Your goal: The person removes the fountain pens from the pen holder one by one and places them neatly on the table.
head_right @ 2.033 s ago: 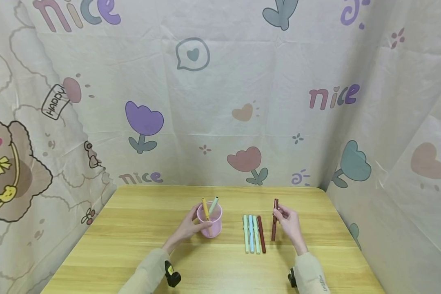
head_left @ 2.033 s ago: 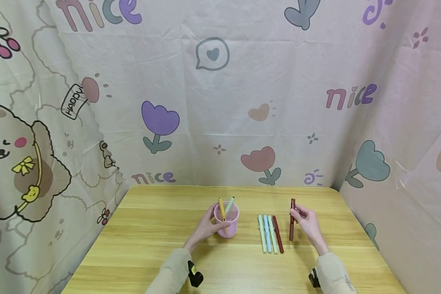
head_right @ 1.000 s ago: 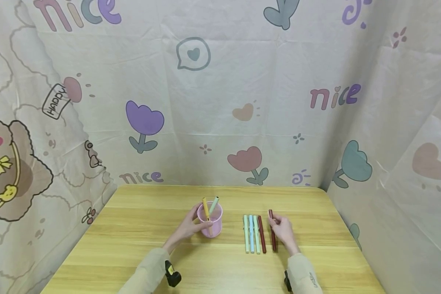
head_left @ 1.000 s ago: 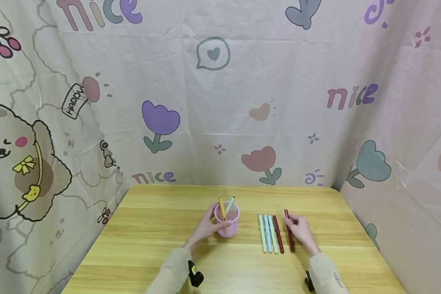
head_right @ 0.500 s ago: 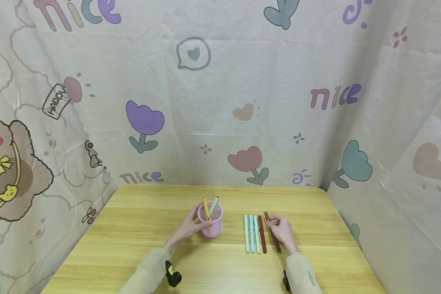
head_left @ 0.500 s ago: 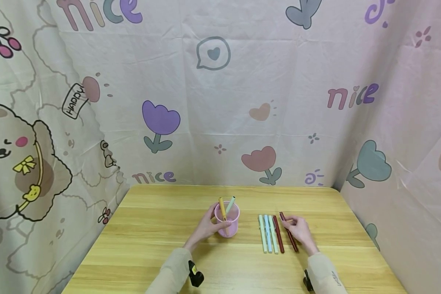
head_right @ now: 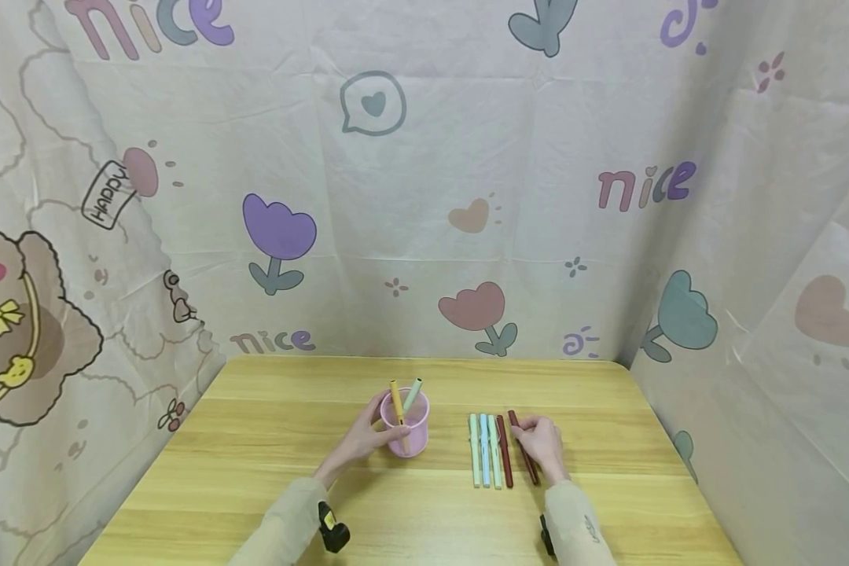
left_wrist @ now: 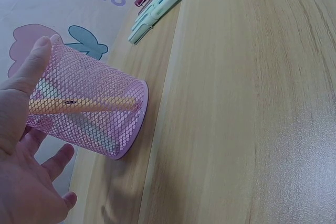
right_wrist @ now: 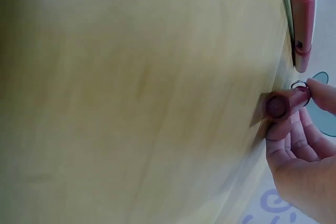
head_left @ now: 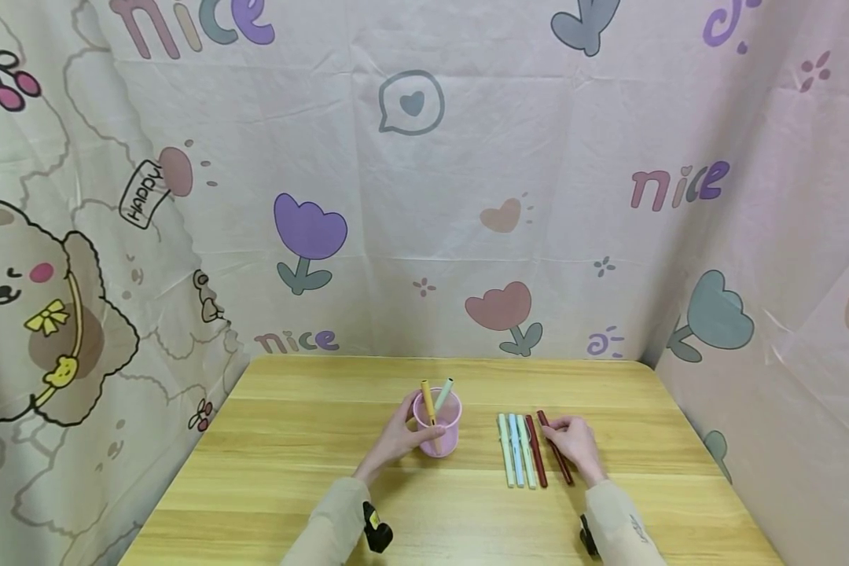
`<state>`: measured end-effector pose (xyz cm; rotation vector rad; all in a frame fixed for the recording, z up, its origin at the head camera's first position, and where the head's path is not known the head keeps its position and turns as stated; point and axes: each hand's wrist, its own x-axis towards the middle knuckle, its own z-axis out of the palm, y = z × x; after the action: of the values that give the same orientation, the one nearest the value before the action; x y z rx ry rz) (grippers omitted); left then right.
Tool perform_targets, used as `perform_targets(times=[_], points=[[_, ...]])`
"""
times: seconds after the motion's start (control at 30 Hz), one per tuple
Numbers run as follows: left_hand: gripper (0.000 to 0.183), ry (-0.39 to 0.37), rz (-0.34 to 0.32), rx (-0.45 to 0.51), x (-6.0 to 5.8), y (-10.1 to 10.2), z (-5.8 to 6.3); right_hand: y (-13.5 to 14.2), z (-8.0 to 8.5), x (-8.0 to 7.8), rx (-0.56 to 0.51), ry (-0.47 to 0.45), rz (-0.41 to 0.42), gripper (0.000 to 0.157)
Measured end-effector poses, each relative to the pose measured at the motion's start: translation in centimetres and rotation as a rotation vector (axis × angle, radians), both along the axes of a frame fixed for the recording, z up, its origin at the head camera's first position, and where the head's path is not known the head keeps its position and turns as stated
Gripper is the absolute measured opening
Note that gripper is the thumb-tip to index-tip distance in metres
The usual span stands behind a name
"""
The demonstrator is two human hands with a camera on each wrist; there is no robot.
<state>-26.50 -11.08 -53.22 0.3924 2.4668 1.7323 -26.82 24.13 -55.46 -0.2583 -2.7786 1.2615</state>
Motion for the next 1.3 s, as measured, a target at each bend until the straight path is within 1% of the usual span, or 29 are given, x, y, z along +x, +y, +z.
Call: perform_targets(times=[0.13,0.33,0.57,1.03,1.3], points=[[0.089,0.000,0.001,-0.002,0.06,-0.05,0.00,-0.20,-0.05,-0.14,0.037,0.024,-0.002,0.020],[0.087,0.010,-0.003,0.004,0.15,-0.07,0.08,-0.51,0.10,-0.12,0.079,0.006,0.004,0.020],[0.087,0.016,-0.003,0.005,0.15,-0.08,0.06,-0.53,0.26,0.00,0.076,-0.019,0.006,0.022],[0.089,0.002,0.010,-0.006,0.05,-0.01,0.00,-0.31,0.37,0.17,0.063,-0.026,0.036,0.023],[0.089,-0.002,0.005,-0.007,0.12,-0.01,0.06,-0.26,0.27,0.20,0.054,-0.030,0.043,0.021]])
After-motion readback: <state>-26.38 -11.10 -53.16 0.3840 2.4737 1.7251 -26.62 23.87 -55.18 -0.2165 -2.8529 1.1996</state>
